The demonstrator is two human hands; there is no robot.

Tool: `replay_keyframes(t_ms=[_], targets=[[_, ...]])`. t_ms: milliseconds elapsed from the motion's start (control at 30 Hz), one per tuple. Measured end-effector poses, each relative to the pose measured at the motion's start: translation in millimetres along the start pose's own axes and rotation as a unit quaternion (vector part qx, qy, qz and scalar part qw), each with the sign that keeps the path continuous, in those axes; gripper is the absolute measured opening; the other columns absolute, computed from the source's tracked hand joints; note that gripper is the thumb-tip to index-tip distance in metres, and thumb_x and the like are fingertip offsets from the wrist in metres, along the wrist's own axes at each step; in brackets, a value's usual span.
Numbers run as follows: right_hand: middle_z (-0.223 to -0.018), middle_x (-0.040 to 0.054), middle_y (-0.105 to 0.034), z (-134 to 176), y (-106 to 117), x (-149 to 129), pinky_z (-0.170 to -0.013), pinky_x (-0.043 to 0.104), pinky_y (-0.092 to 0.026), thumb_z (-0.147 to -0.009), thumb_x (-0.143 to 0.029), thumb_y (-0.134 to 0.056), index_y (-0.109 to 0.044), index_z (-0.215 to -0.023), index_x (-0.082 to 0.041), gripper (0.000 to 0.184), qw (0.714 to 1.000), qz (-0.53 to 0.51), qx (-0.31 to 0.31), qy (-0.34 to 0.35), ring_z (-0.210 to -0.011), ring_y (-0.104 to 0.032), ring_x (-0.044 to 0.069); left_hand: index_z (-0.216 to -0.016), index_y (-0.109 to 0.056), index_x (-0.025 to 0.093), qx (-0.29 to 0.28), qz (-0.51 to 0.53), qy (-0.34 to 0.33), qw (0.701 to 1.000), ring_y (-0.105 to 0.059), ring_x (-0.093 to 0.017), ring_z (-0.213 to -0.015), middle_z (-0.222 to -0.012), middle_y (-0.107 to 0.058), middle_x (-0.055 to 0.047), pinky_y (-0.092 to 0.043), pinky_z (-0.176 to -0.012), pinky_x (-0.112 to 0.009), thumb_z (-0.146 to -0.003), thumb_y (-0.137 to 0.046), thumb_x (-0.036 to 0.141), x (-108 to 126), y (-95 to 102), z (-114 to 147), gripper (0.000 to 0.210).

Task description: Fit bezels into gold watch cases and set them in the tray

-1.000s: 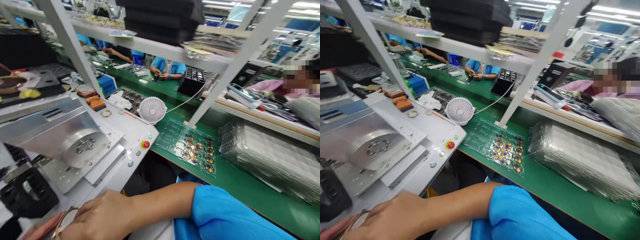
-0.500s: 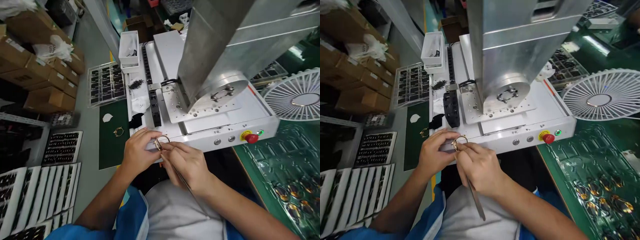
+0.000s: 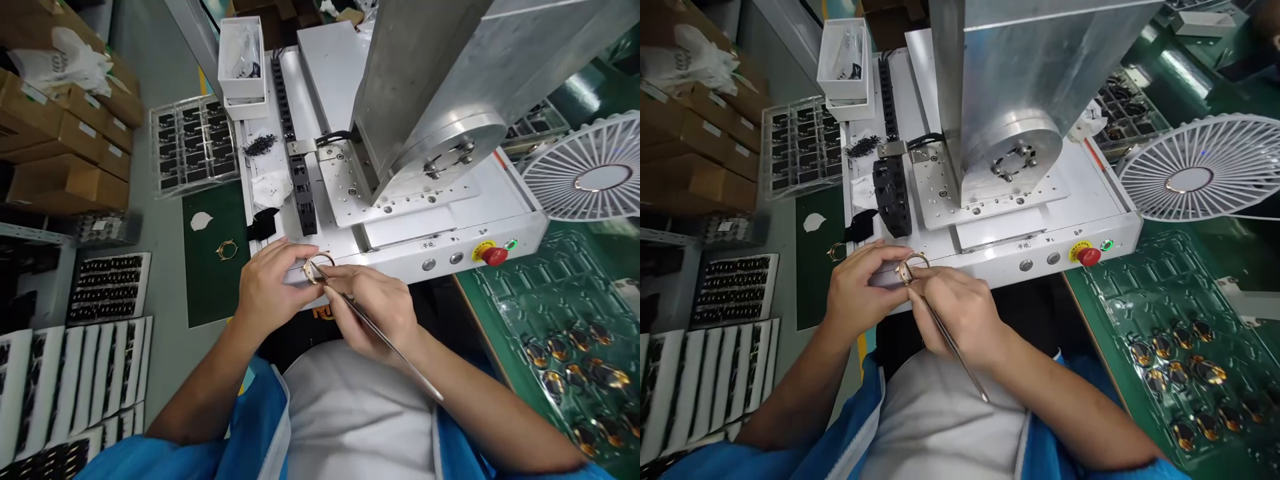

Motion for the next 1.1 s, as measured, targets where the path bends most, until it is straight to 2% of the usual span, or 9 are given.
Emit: replay_keyframes(t_ms=[133,333,600,800,967,1100], targets=[[-0.102,0.01,-0.079,-2,8,0,-0.094,0.037,-0.065,-0.096,-0.007,-0.061,-0.065,-0.105,-0.019,0.016,0.999,-0.033,-0.029,-0.015,-0.104,-0.077,0.022,-0.104,-0.074,0.024,-0.007,-0.005,0.002,1.0,-0.077,-0.024,-0.097,-0.1,-0.082,-0.002,-0.057,-0.106,-0.043,-0.081,-0.082,0.034,0,-0.2,1,0.027],[-0.106,0.0113,-0.079,-8,16,-1,-0.092,0.033,-0.064,-0.096,-0.008,-0.06,-0.066,-0.104,-0.018,0.014,0.996,-0.062,-0.059,-0.035,-0.103,-0.077,0.02,-0.104,-0.074,0.024,-0.007,-0.006,0.006,1.0,-0.077,-0.025,-0.099,-0.1,-0.082,-0.002,-0.056,-0.107,-0.043,-0.081,-0.082,0.036,0,0.1,1,0.027],[-0.104,0.0117,-0.079,-8,13,4,-0.091,0.035,-0.065,-0.095,-0.009,-0.062,-0.067,-0.103,-0.018,0.013,0.994,-0.076,-0.07,-0.029,-0.103,-0.077,0.022,-0.104,-0.074,0.024,0.002,0.001,-0.01,1.0,-0.078,-0.023,-0.093,-0.098,-0.082,-0.001,-0.058,-0.104,-0.042,-0.078,-0.086,0.036,-1,-0.6,0,0.031],[-0.104,0.0135,-0.079,-7,13,3,-0.095,0.033,-0.063,-0.094,-0.002,-0.061,-0.066,-0.105,-0.014,0.018,0.996,-0.075,-0.049,-0.009,-0.106,-0.076,0.021,-0.104,-0.073,0.025,0.003,-0.005,-0.012,1.0,-0.077,-0.023,-0.095,-0.097,-0.081,0.0,-0.058,-0.104,-0.041,-0.079,-0.083,0.03,0,-0.6,0,0.028],[-0.101,0.0132,-0.078,-8,14,4,-0.096,0.034,-0.063,-0.093,-0.001,-0.062,-0.066,-0.105,-0.014,0.019,0.997,-0.07,-0.028,-0.011,-0.106,-0.076,0.021,-0.105,-0.073,0.025,-0.001,-0.007,-0.003,1.0,-0.077,-0.024,-0.098,-0.098,-0.081,-0.001,-0.057,-0.106,-0.043,-0.079,-0.084,0.034,-1,-0.6,1,0.029],[-0.106,0.0137,-0.078,-7,9,7,-0.096,0.035,-0.063,-0.094,-0.002,-0.062,-0.066,-0.107,-0.015,0.019,0.997,-0.073,-0.033,-0.011,-0.108,-0.075,0.021,-0.105,-0.073,0.025,-0.002,-0.002,-0.001,1.0,-0.077,-0.024,-0.097,-0.098,-0.081,-0.001,-0.056,-0.106,-0.043,-0.08,-0.083,0.036,-1,-0.7,1,0.03]])
Point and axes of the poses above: each hand's wrist, its own z-axis away from the middle knuckle, its own y-axis out of the back of the hand, x = y × z, the point moved 2 cm from there along -z, towards the middle knuckle
